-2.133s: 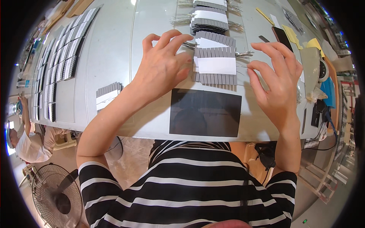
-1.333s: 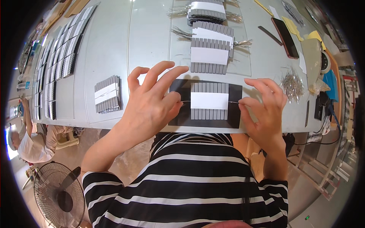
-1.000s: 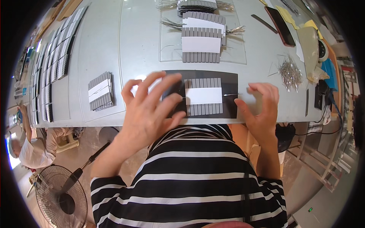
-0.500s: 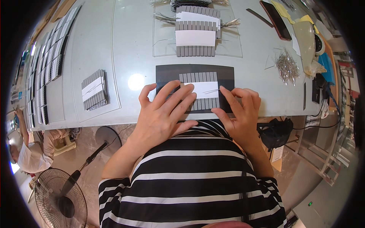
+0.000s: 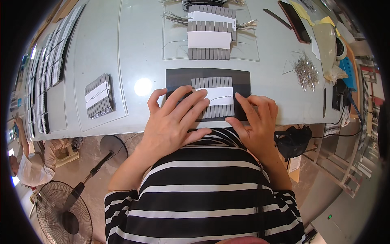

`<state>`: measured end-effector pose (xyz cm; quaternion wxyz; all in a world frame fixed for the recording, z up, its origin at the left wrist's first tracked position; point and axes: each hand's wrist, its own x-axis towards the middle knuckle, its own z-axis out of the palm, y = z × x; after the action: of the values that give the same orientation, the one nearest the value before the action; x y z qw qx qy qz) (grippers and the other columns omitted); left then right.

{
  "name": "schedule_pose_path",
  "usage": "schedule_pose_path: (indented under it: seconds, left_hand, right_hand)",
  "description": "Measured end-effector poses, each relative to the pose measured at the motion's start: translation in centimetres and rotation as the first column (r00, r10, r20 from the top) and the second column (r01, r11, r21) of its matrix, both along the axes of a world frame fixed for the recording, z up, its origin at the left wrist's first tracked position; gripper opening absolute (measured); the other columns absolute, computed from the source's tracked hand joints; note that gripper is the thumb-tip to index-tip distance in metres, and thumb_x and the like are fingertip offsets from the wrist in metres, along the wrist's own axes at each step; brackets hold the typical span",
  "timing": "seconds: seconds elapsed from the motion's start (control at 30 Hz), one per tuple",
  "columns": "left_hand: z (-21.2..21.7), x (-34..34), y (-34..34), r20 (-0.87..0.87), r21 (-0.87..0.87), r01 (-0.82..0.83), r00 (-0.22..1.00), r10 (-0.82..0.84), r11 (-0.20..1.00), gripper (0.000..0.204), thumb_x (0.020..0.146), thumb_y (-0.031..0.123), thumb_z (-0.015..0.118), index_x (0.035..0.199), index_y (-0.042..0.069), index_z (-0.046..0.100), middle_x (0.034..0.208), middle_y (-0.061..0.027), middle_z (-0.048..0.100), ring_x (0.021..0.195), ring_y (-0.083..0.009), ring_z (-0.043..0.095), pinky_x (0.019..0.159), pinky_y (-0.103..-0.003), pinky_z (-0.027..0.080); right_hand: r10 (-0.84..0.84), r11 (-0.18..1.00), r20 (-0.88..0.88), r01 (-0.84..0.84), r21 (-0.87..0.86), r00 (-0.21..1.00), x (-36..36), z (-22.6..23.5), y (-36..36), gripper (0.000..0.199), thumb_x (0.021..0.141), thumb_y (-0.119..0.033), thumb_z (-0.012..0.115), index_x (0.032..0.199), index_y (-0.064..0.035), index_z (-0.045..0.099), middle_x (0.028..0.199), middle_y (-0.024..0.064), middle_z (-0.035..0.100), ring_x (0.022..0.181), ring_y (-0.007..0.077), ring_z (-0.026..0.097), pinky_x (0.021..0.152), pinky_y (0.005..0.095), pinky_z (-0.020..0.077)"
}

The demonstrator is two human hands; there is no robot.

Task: Inserting small metal pins into slotted components on an assembly line.

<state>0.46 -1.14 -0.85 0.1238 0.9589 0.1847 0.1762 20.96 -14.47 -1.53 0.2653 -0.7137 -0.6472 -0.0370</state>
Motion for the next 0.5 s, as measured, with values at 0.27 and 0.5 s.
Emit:
schedule_pose_path:
  seconds: [0.27, 0.5]
  left_hand:
    - [0.23, 0.13, 0.03, 0.019, -0.028, -0.002, 1.0, 0.002, 1.0, 0.059, 0.082, 0.045, 0.073, 0.127, 0.01, 0.059, 0.132, -0.0025, 0.059, 0.124, -0.0223, 0.052, 0.105, -0.048, 0.026]
    - [0.2, 0.15, 0.02, 0.039, -0.055, -0.005, 0.999, 0.007, 0.998, 0.067, 0.083, 0.046, 0.071, 0.137, 0.011, 0.054, 0.132, -0.0022, 0.059, 0.122, -0.0209, 0.052, 0.105, -0.048, 0.026]
  right_hand:
    - [0.038, 0.999, 0.095, -0.036, -0.015, 0.995, -0.16, -0.03, 0.31, 0.056, 0.077, -0.044, 0.079, 0.119, -0.009, 0.067, 0.105, 0.003, 0.056, 0.101, 0.0243, 0.051, 0.085, 0.0407, 0.0381]
    - [0.095, 0.995, 0.332, -0.093, -0.022, 0.938, -0.35, 0.25, 0.87, 0.06, 0.078, -0.053, 0.073, 0.118, -0.0082, 0.067, 0.107, 0.0025, 0.058, 0.102, 0.0225, 0.052, 0.086, 0.0397, 0.0383]
